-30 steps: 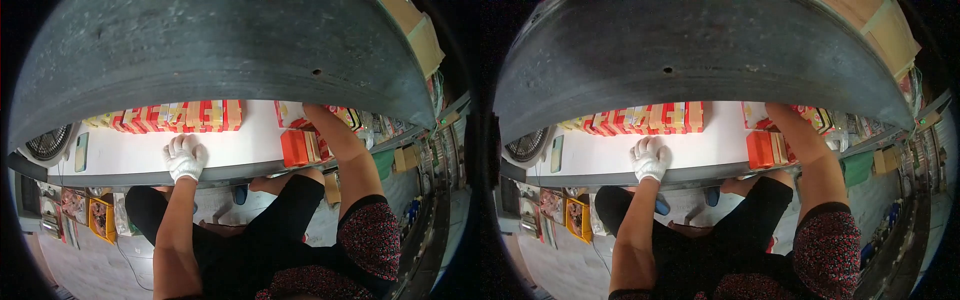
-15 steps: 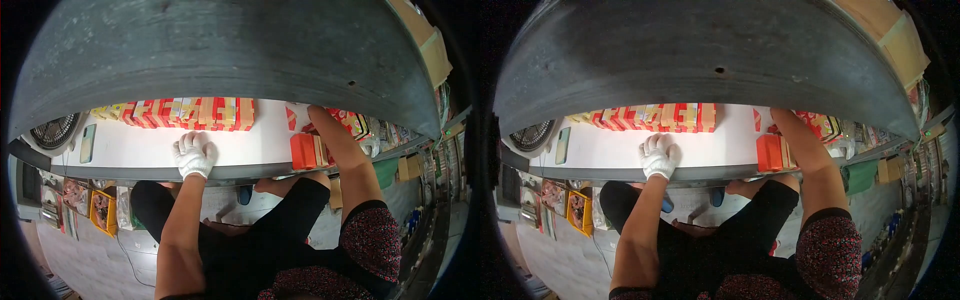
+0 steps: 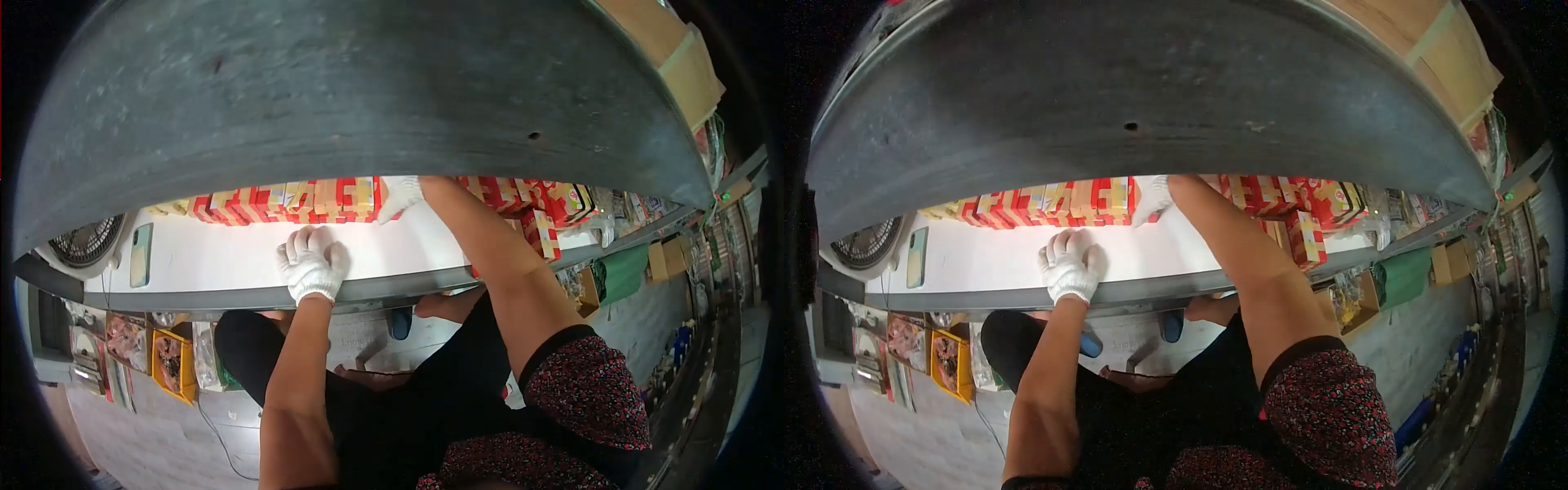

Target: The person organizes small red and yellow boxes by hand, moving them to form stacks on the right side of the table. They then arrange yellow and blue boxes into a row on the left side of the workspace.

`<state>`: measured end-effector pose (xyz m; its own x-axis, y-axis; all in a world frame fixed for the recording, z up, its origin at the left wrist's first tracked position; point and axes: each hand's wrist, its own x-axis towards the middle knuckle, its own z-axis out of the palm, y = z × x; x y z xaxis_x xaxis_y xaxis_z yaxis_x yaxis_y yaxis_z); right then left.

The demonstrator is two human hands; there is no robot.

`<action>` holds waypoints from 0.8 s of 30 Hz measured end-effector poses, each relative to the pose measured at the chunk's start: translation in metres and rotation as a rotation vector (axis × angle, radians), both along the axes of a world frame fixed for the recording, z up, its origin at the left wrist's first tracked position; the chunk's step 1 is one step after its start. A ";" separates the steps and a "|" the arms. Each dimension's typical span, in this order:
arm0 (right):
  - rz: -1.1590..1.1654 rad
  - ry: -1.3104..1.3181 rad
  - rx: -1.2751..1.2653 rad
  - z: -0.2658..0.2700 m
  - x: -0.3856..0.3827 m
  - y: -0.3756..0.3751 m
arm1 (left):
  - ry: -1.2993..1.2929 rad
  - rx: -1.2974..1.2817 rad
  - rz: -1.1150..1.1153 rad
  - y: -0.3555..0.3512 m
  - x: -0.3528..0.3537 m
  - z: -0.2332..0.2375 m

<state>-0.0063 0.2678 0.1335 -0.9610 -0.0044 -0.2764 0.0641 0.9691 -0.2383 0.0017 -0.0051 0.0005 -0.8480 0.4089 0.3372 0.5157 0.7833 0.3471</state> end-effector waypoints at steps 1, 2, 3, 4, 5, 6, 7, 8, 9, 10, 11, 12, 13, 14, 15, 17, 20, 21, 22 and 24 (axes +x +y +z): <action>0.019 0.028 0.059 -0.003 0.000 0.000 | 0.002 0.002 -0.007 0.001 0.001 0.001; 0.039 0.054 0.117 -0.005 0.002 0.001 | -0.002 0.007 -0.008 0.001 0.002 0.001; 0.035 0.054 0.116 -0.005 0.004 0.004 | -0.006 0.011 -0.007 0.001 0.003 0.001; -0.023 -0.040 -0.007 -0.004 0.007 0.008 | -0.007 0.013 -0.003 0.000 0.002 0.002; -0.078 -0.134 -0.128 -0.003 0.010 0.014 | -0.004 0.012 -0.001 0.000 0.001 0.002; -0.131 -0.228 -0.249 -0.001 0.013 0.019 | -0.005 -0.005 0.006 0.000 -0.001 0.002; -0.127 -0.229 -0.248 0.000 0.017 0.027 | -0.010 -0.021 0.013 0.002 -0.001 0.000; -0.087 -0.247 -0.152 0.001 0.023 0.040 | -0.017 -0.038 0.019 0.003 0.000 -0.001; -0.049 -0.264 -0.057 0.001 0.032 0.052 | -0.022 -0.038 0.019 0.002 0.001 -0.002; -0.165 -0.254 -0.054 0.015 0.048 0.054 | -0.024 -0.035 0.015 0.002 0.001 -0.001; -0.282 -0.243 -0.048 0.031 0.065 0.056 | -0.026 -0.032 0.010 0.001 0.001 -0.001; -0.283 -0.247 -0.048 0.028 0.078 0.072 | -0.027 -0.029 0.006 0.001 0.000 -0.001; -0.114 0.022 0.224 0.022 0.091 0.091 | -0.030 -0.028 0.005 0.001 0.000 -0.002; 0.061 0.292 0.491 0.020 0.101 0.102 | -0.018 -0.021 0.011 0.001 0.000 -0.003; 0.060 0.289 0.491 0.023 0.103 0.109 | -0.006 -0.015 0.015 0.001 0.001 -0.004; -0.022 -0.041 0.463 0.032 0.095 0.128 | 0.011 -0.009 0.016 0.001 0.001 -0.005; -0.026 -0.142 0.417 0.027 0.099 0.155 | 0.036 0.014 0.013 0.002 0.000 -0.007; 0.014 -0.088 0.385 0.016 0.099 0.164 | 0.039 0.010 0.019 0.001 -0.001 -0.008; 0.053 -0.037 0.352 0.014 0.099 0.164 | 0.057 0.004 0.025 0.000 0.000 -0.009; -0.018 -0.121 0.293 0.010 0.098 0.165 | 0.093 -0.006 0.024 0.002 0.000 -0.011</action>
<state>0.0919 0.4331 0.1436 -0.9202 0.1092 -0.3758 0.0931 0.9938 0.0610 0.0014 -0.0028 -0.0106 -0.8227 0.3916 0.4121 0.5268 0.7977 0.2936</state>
